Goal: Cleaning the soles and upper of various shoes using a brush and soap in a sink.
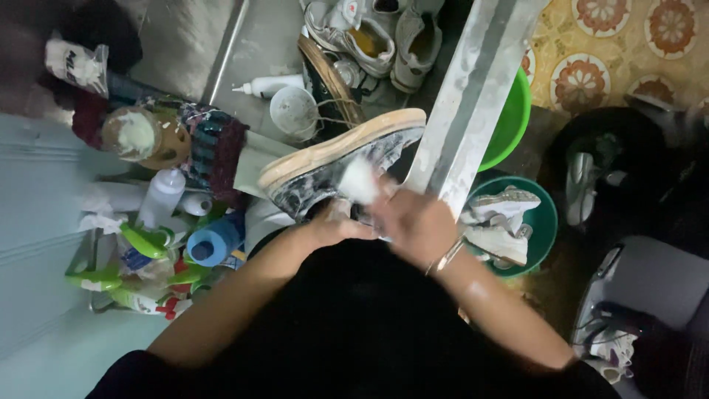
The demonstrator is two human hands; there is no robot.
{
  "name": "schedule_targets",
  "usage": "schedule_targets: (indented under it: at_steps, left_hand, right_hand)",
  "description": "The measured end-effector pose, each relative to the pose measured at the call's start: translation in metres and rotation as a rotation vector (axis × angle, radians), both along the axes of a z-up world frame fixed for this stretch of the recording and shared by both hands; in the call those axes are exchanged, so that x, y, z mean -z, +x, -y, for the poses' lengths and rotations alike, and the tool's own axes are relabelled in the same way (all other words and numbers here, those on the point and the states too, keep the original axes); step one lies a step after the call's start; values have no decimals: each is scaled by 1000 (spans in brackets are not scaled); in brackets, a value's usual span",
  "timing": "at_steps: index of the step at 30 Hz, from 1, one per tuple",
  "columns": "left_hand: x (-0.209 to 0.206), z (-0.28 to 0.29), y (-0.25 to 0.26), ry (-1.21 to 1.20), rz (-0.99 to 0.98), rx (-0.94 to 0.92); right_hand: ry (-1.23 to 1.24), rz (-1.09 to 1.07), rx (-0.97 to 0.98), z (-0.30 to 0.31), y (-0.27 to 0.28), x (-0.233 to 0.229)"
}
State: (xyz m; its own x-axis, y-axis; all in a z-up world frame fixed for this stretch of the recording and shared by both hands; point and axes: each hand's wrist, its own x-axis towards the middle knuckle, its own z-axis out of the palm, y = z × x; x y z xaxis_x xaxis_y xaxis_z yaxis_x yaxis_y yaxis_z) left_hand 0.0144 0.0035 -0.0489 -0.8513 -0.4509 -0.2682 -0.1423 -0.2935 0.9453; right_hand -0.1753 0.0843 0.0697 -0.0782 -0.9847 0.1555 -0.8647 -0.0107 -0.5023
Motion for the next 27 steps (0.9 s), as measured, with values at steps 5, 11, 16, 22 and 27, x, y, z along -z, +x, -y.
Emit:
schedule_targets:
  at_steps: [5, 11, 16, 22, 27]
  left_hand:
    - [-7, 7, 11, -127, -116, 4]
    - [68, -4, 28, 315, -345, -268]
    - [-55, 14, 10, 685, -527, -501]
    - [-78, 16, 12, 968, -744, -555]
    - [-89, 11, 9, 1106, -607, -678]
  right_hand:
    - [71, 206, 65, 2, -12, 20]
    - [-108, 122, -106, -1, 14, 4]
    - [6, 107, 199, 13, -16, 15]
    - [-11, 141, -96, 11, -2, 6]
    - [-125, -74, -66, 12, 6, 6]
